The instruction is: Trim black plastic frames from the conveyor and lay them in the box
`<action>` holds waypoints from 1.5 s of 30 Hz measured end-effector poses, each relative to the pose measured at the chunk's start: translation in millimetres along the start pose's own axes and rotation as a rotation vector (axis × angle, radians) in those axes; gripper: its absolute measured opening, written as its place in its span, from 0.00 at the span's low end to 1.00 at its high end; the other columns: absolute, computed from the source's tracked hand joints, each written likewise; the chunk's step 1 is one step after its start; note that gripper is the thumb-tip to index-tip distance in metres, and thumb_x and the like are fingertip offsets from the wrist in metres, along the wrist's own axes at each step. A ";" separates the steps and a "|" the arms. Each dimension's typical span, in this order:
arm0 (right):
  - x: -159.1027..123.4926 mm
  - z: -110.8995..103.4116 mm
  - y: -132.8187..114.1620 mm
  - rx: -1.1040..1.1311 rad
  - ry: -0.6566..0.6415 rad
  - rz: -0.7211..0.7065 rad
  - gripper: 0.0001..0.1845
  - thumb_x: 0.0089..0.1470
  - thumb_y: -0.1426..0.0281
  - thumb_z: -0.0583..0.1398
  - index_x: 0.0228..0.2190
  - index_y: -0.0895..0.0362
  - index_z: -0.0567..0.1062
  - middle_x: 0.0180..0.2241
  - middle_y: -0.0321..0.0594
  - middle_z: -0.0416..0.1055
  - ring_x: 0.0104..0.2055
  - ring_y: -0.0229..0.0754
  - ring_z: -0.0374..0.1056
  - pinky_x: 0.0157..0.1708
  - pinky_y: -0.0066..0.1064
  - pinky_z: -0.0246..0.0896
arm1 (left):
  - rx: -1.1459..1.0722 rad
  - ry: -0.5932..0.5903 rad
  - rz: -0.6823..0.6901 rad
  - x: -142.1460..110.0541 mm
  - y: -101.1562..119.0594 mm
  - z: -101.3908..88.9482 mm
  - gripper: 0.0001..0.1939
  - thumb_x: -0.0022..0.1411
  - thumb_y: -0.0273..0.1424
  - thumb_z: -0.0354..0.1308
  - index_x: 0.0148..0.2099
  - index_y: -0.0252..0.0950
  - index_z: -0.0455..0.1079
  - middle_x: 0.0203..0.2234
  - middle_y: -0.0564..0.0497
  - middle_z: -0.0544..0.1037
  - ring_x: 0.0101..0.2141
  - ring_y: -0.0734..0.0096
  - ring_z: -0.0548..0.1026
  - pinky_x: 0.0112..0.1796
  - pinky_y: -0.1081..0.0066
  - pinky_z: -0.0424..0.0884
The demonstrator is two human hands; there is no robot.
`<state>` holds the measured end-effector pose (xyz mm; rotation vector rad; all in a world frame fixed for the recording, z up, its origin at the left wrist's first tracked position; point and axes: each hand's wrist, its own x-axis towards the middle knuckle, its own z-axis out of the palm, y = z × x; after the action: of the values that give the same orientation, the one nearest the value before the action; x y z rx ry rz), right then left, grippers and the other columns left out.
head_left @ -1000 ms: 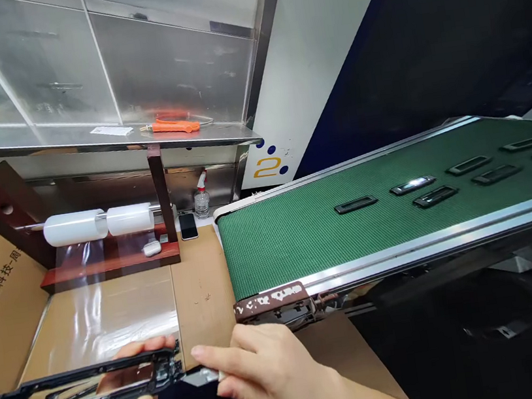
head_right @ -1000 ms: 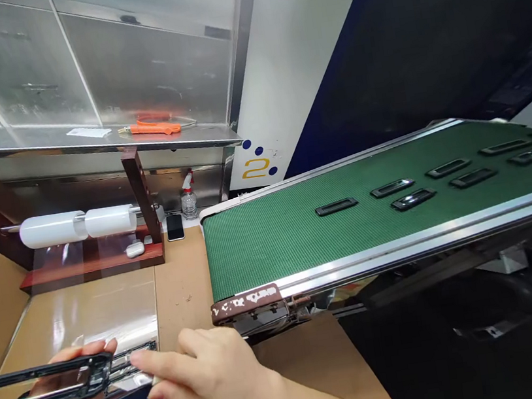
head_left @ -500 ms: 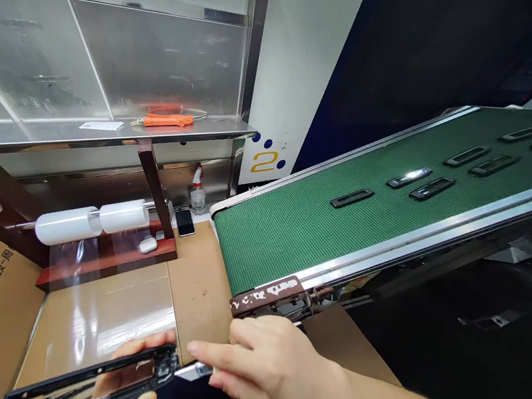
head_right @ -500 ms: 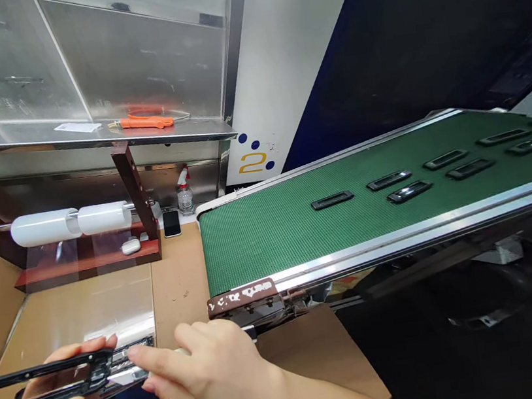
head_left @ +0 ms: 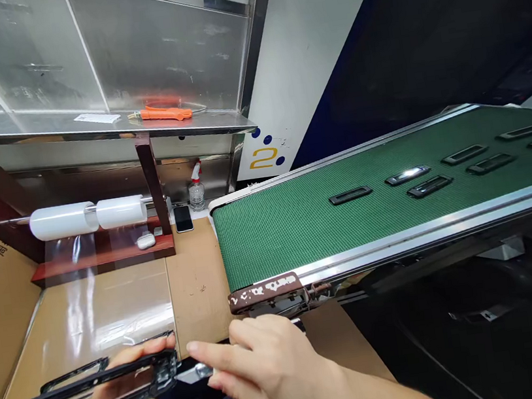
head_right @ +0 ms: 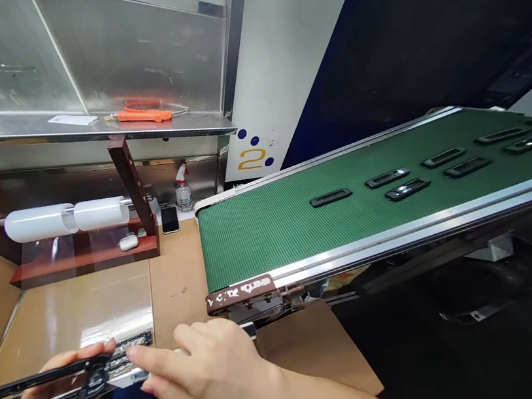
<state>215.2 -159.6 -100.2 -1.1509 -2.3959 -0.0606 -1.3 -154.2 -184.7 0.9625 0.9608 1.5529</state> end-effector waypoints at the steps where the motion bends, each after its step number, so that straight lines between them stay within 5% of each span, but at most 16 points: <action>1: -0.1 0.1 -0.4 0.001 -0.004 0.000 0.19 0.64 0.59 0.48 0.51 0.49 0.70 0.25 0.33 0.68 0.24 0.36 0.62 0.21 0.30 0.51 | -0.002 0.018 -0.015 -0.5 0.2 0.1 0.20 0.51 0.33 0.68 0.47 0.43 0.71 0.42 0.51 0.79 0.46 0.56 0.76 0.44 0.68 0.76; 13: 3.9 5.5 6.8 0.049 0.021 -0.071 0.21 0.65 0.58 0.45 0.50 0.48 0.71 0.23 0.33 0.64 0.23 0.36 0.58 0.22 0.30 0.49 | -0.067 0.073 -0.218 -0.4 -4.5 -5.3 0.24 0.46 0.38 0.71 0.47 0.44 0.72 0.45 0.49 0.78 0.47 0.53 0.74 0.44 0.69 0.75; 17: 3.0 16.5 14.2 0.319 0.038 0.006 0.21 0.65 0.59 0.45 0.48 0.52 0.72 0.25 0.35 0.69 0.25 0.35 0.63 0.25 0.28 0.57 | -0.135 0.109 -0.187 13.0 1.0 -0.7 0.24 0.45 0.42 0.70 0.46 0.47 0.73 0.42 0.51 0.80 0.43 0.57 0.77 0.43 0.71 0.76; 19: 5.1 40.3 24.2 0.485 0.022 0.187 0.20 0.66 0.61 0.46 0.51 0.52 0.70 0.36 0.38 0.75 0.35 0.35 0.70 0.35 0.27 0.64 | -0.162 0.161 -0.211 17.8 8.6 2.8 0.25 0.41 0.43 0.72 0.43 0.46 0.74 0.39 0.53 0.80 0.41 0.60 0.78 0.43 0.75 0.75; 22: 13.7 104.5 50.1 0.520 -0.079 0.500 0.19 0.66 0.64 0.45 0.54 0.51 0.67 0.51 0.39 0.71 0.53 0.38 0.67 0.51 0.31 0.63 | -0.199 0.240 -0.312 19.2 19.2 6.4 0.25 0.42 0.46 0.71 0.43 0.45 0.75 0.42 0.55 0.79 0.44 0.64 0.77 0.45 0.79 0.73; 26: 29.7 187.0 84.4 0.353 -0.183 0.675 0.21 0.61 0.75 0.48 0.54 0.63 0.66 0.49 0.56 0.71 0.52 0.51 0.68 0.51 0.46 0.64 | -0.229 0.272 -0.398 18.3 22.6 -3.5 0.25 0.43 0.44 0.71 0.45 0.43 0.75 0.46 0.53 0.78 0.47 0.62 0.74 0.46 0.78 0.72; 28: 37.0 198.6 89.1 0.310 -0.188 0.659 0.26 0.57 0.78 0.52 0.57 0.68 0.61 0.51 0.64 0.67 0.55 0.57 0.64 0.52 0.53 0.60 | -0.230 0.216 -0.470 18.7 19.8 -15.1 0.22 0.48 0.44 0.68 0.46 0.43 0.75 0.44 0.52 0.78 0.46 0.65 0.75 0.46 0.79 0.71; 30: 43.7 187.5 82.7 0.304 -0.193 0.547 0.33 0.55 0.75 0.57 0.61 0.63 0.56 0.58 0.60 0.61 0.62 0.55 0.56 0.59 0.53 0.52 | -0.220 0.060 -0.595 18.4 14.6 -29.3 0.20 0.54 0.45 0.63 0.46 0.42 0.75 0.35 0.51 0.79 0.39 0.67 0.77 0.43 0.77 0.72; 33: 51.4 150.3 60.4 0.307 -0.232 0.123 0.39 0.54 0.64 0.62 0.62 0.53 0.53 0.63 0.46 0.56 0.67 0.47 0.45 0.64 0.48 0.43 | -0.198 -0.224 -0.810 14.9 4.5 -52.3 0.22 0.57 0.48 0.58 0.44 0.37 0.77 0.22 0.50 0.73 0.26 0.68 0.73 0.39 0.70 0.73; 36: 51.5 126.5 41.3 0.274 -0.280 -0.302 0.26 0.60 0.61 0.56 0.58 0.53 0.61 0.59 0.43 0.63 0.65 0.43 0.49 0.63 0.45 0.45 | -0.145 -0.423 -0.939 11.5 -2.8 -74.2 0.23 0.56 0.47 0.59 0.43 0.31 0.77 0.19 0.48 0.72 0.22 0.67 0.71 0.42 0.63 0.71; 38: 45.8 129.1 36.8 0.275 -0.291 -0.423 0.19 0.62 0.63 0.53 0.53 0.55 0.67 0.53 0.41 0.70 0.59 0.38 0.58 0.59 0.38 0.53 | -0.100 -0.550 -0.971 15.3 -7.1 -88.1 0.25 0.56 0.47 0.58 0.44 0.29 0.76 0.18 0.47 0.73 0.21 0.66 0.72 0.43 0.62 0.69; 41: 32.7 154.3 41.5 0.291 -0.214 -0.347 0.18 0.61 0.63 0.54 0.49 0.59 0.69 0.44 0.44 0.75 0.48 0.39 0.67 0.52 0.33 0.62 | 0.040 -0.586 -0.901 39.5 -25.4 -108.7 0.31 0.59 0.51 0.52 0.49 0.28 0.73 0.26 0.40 0.77 0.32 0.57 0.76 0.45 0.59 0.69; 43: 25.4 177.4 48.3 0.293 -0.131 -0.132 0.18 0.58 0.66 0.57 0.48 0.59 0.70 0.42 0.45 0.75 0.45 0.41 0.69 0.50 0.34 0.65 | 0.171 -0.411 -0.763 68.0 -52.0 -121.1 0.35 0.60 0.54 0.47 0.55 0.29 0.67 0.45 0.34 0.75 0.49 0.51 0.71 0.52 0.56 0.65; 45: 21.9 200.7 54.6 0.281 -0.080 0.073 0.18 0.55 0.69 0.59 0.48 0.59 0.70 0.42 0.45 0.75 0.45 0.44 0.69 0.49 0.37 0.66 | 0.275 -0.202 -0.629 100.7 -88.7 -130.0 0.37 0.62 0.54 0.43 0.63 0.33 0.54 0.60 0.37 0.59 0.61 0.55 0.55 0.60 0.56 0.51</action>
<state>164.0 -60.3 -277.1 -1.1236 -2.3348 0.3410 -106.9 -55.3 -303.0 0.8694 1.2052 0.7989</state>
